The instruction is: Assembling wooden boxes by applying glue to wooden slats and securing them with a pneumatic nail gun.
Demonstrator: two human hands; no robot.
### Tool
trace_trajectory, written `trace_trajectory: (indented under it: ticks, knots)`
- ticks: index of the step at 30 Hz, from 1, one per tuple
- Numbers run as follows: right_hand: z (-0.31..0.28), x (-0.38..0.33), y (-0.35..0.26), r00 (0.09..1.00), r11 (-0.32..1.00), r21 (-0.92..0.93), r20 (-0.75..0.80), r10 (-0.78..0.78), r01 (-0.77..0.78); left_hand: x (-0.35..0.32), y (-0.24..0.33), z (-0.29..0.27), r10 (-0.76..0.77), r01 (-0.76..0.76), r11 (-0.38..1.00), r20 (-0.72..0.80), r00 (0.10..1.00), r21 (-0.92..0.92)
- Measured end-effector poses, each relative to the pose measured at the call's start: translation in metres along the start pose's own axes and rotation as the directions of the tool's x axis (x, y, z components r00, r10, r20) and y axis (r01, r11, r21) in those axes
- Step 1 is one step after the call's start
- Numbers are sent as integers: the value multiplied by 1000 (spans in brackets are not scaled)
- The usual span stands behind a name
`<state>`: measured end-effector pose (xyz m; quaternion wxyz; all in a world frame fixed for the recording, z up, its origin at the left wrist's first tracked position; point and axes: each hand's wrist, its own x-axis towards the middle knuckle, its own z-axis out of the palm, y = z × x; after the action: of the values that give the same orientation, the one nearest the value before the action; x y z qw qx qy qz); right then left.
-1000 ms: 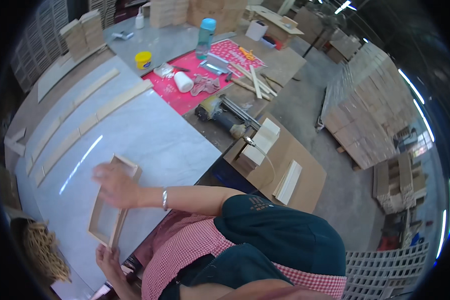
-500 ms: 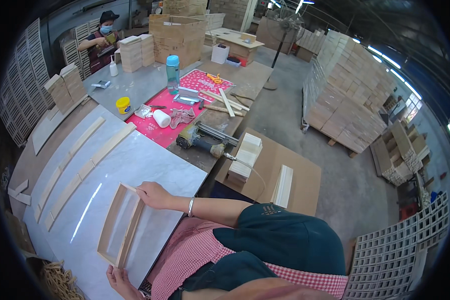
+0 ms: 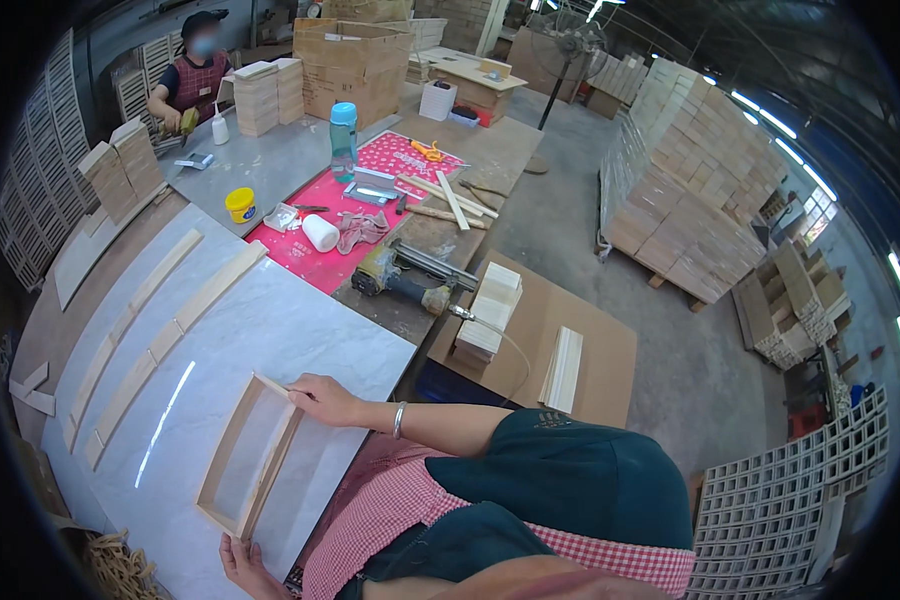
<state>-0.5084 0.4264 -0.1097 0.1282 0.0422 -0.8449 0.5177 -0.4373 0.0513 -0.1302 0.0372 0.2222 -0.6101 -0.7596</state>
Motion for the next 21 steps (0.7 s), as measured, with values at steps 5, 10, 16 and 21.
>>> trace_trajectory:
  ticks: [5, 10, 16, 21]
  knots:
    - [-2, -1, -9, 1000, 1000, 19, -8, -11, 11, 9, -5, -11, -21, 19, 995, 17, 1000, 99]
    - [-2, -4, -11, 999, 1000, 14, -35, -25, 26, 14, -13, -28, -17, 24, 993, -68, 998, 114]
    - [3, -6, -8, 998, 1000, 3, -57, -31, 31, 31, -16, -13, -9, 6, 1000, -156, 988, -20]
    - [5, -6, -4, 995, 998, -14, -75, -61, 60, 42, -13, 19, -5, -4, 993, -74, 997, -121]
